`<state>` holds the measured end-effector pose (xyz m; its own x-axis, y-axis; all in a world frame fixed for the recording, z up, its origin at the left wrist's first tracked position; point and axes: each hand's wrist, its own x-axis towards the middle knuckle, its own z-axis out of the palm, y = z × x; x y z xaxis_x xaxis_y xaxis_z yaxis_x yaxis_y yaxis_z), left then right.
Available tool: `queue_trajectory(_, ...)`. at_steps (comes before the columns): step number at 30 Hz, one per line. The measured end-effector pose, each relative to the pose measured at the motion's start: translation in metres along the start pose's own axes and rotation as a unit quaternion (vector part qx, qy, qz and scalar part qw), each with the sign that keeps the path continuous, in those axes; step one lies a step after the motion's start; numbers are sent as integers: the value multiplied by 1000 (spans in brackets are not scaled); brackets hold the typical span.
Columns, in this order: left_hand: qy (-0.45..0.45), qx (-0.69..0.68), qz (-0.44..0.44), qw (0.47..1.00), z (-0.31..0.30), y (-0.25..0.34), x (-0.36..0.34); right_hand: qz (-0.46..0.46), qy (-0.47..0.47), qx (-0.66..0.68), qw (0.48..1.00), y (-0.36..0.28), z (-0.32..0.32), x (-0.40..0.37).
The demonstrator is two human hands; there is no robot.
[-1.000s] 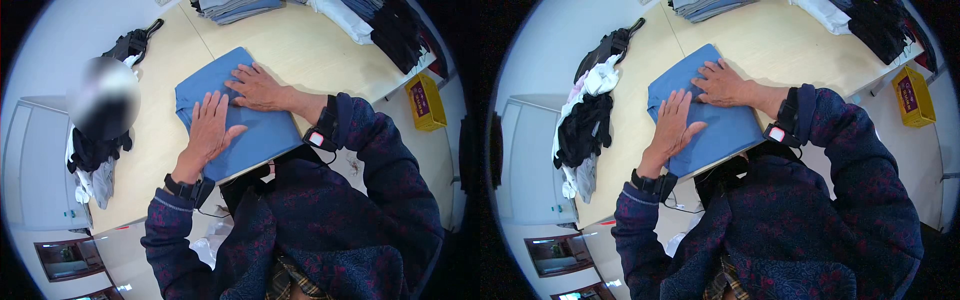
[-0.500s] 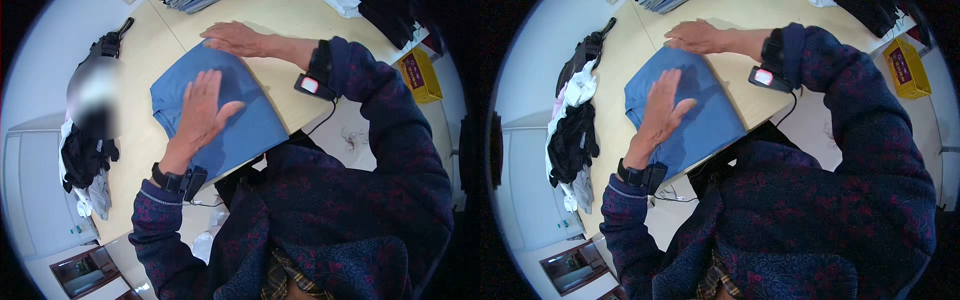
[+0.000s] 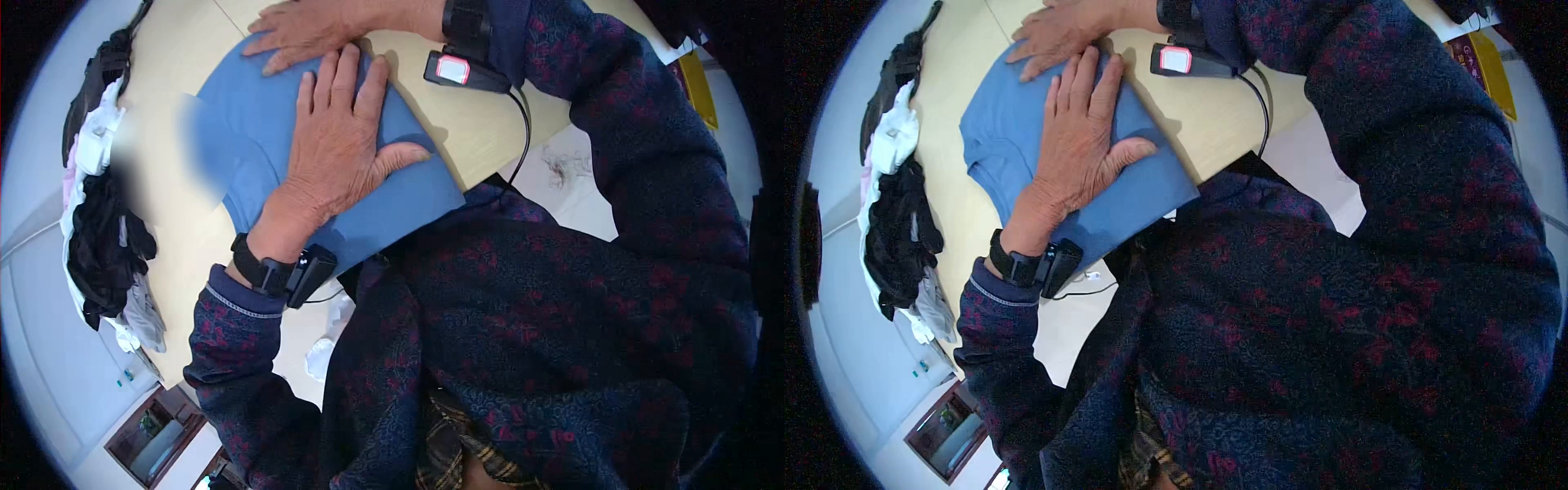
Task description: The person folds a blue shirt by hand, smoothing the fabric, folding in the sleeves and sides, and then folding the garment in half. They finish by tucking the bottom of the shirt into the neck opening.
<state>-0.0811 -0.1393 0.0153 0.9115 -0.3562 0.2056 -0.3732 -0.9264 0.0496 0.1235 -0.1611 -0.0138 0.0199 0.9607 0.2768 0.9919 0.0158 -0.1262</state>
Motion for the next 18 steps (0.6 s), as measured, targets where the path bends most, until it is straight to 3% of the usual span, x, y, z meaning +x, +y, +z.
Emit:
queue_trajectory(3,-24,-8,11,1000,-7,11,-5,-11,31,-2,999,2,5,-1)
queue_trajectory(6,-53,-41,43,997,-13,29,-13,-5,-30,-1,1000,-7,-13,-2)
queue_trajectory(12,-107,-73,74,989,-20,51,-28,-18,43,-3,999,1,3,-2)
queue_trajectory(18,-132,-135,86,978,-23,66,-48,23,-32,-52,998,-7,-8,-1)
